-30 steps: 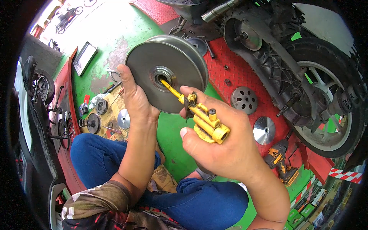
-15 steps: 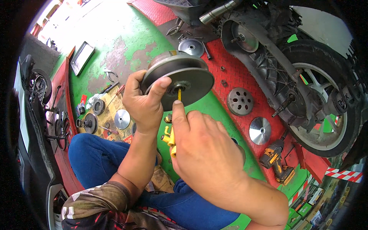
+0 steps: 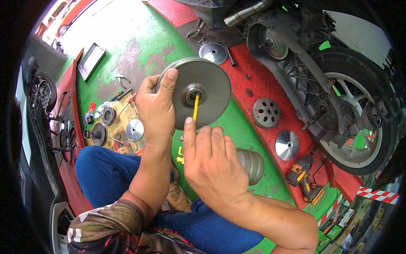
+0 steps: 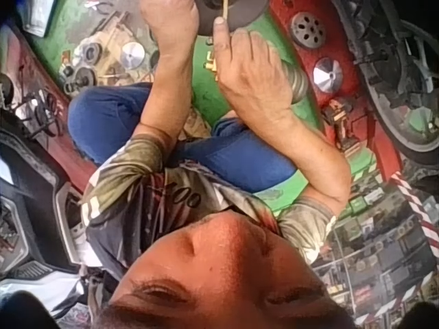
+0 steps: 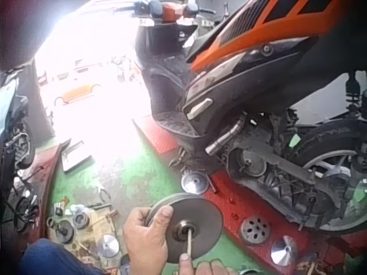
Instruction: Cleaning and greasing motorcycle clutch and CVT components before reassembly.
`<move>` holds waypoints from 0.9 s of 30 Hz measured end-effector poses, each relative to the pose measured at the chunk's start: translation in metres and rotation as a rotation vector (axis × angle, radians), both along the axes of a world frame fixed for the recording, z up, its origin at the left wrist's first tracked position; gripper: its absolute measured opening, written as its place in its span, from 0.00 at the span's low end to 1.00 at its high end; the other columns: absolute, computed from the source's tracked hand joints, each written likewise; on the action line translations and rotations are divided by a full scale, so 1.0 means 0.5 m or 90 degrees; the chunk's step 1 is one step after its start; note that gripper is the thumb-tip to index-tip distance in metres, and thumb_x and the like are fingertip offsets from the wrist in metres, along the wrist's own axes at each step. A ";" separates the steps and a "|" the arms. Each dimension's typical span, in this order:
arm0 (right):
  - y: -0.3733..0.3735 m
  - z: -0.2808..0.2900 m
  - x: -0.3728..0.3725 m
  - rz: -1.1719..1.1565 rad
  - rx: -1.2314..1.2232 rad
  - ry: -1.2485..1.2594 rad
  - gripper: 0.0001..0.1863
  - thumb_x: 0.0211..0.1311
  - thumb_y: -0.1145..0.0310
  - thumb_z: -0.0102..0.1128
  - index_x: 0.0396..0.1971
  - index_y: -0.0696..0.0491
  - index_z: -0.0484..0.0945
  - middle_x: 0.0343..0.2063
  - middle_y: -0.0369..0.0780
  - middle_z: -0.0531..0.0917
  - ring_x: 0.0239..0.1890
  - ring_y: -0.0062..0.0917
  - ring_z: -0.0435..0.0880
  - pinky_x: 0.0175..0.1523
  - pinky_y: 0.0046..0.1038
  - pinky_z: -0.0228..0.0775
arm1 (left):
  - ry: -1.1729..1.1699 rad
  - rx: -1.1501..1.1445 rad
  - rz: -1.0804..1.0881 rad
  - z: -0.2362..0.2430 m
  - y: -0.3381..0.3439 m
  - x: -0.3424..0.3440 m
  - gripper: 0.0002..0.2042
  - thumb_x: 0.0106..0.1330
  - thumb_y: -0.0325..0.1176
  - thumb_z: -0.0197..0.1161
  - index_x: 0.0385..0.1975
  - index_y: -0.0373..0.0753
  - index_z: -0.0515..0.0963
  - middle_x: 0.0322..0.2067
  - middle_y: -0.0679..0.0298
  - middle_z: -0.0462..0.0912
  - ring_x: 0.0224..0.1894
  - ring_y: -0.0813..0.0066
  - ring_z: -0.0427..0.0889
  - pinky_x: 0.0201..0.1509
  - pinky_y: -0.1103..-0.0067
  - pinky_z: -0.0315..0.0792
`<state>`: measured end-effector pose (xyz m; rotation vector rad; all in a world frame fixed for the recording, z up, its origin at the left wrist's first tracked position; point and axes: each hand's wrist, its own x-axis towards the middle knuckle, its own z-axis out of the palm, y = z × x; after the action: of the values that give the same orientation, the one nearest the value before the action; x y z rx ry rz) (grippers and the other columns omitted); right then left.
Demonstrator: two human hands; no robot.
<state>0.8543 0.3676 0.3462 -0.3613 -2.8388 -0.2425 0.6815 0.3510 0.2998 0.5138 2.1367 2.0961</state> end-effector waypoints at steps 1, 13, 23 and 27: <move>0.000 0.001 -0.001 0.003 0.012 -0.008 0.28 0.63 0.69 0.57 0.63 0.65 0.76 0.40 0.47 0.81 0.46 0.37 0.82 0.49 0.31 0.75 | -0.001 0.001 0.001 -0.009 0.001 -0.010 0.26 0.64 0.53 0.78 0.33 0.31 0.81 0.29 0.64 0.84 0.30 0.80 0.78 0.36 0.79 0.75; 0.032 -0.015 0.007 0.057 -0.019 0.087 0.28 0.65 0.70 0.60 0.63 0.65 0.76 0.43 0.47 0.81 0.49 0.39 0.83 0.52 0.35 0.77 | -0.414 0.350 -0.276 -0.029 0.013 -0.037 0.30 0.76 0.55 0.62 0.51 0.25 0.79 0.45 0.51 0.88 0.45 0.65 0.89 0.49 0.70 0.86; 0.052 0.015 0.004 0.107 -0.121 0.137 0.31 0.60 0.71 0.64 0.64 0.66 0.74 0.42 0.45 0.80 0.47 0.38 0.83 0.50 0.36 0.76 | -0.419 0.392 -0.309 -0.024 0.013 -0.036 0.33 0.77 0.58 0.57 0.58 0.26 0.77 0.51 0.49 0.86 0.50 0.61 0.89 0.56 0.65 0.84; 0.055 0.026 0.003 0.123 -0.135 0.126 0.33 0.58 0.71 0.64 0.64 0.66 0.74 0.41 0.44 0.79 0.45 0.38 0.82 0.50 0.37 0.76 | -0.440 0.424 -0.326 -0.030 0.014 -0.038 0.32 0.76 0.58 0.59 0.58 0.30 0.78 0.52 0.52 0.86 0.51 0.64 0.87 0.55 0.66 0.84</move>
<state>0.8558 0.3952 0.3592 -0.1410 -2.6843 0.1272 0.6623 0.3583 0.2848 0.2685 0.8245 2.1727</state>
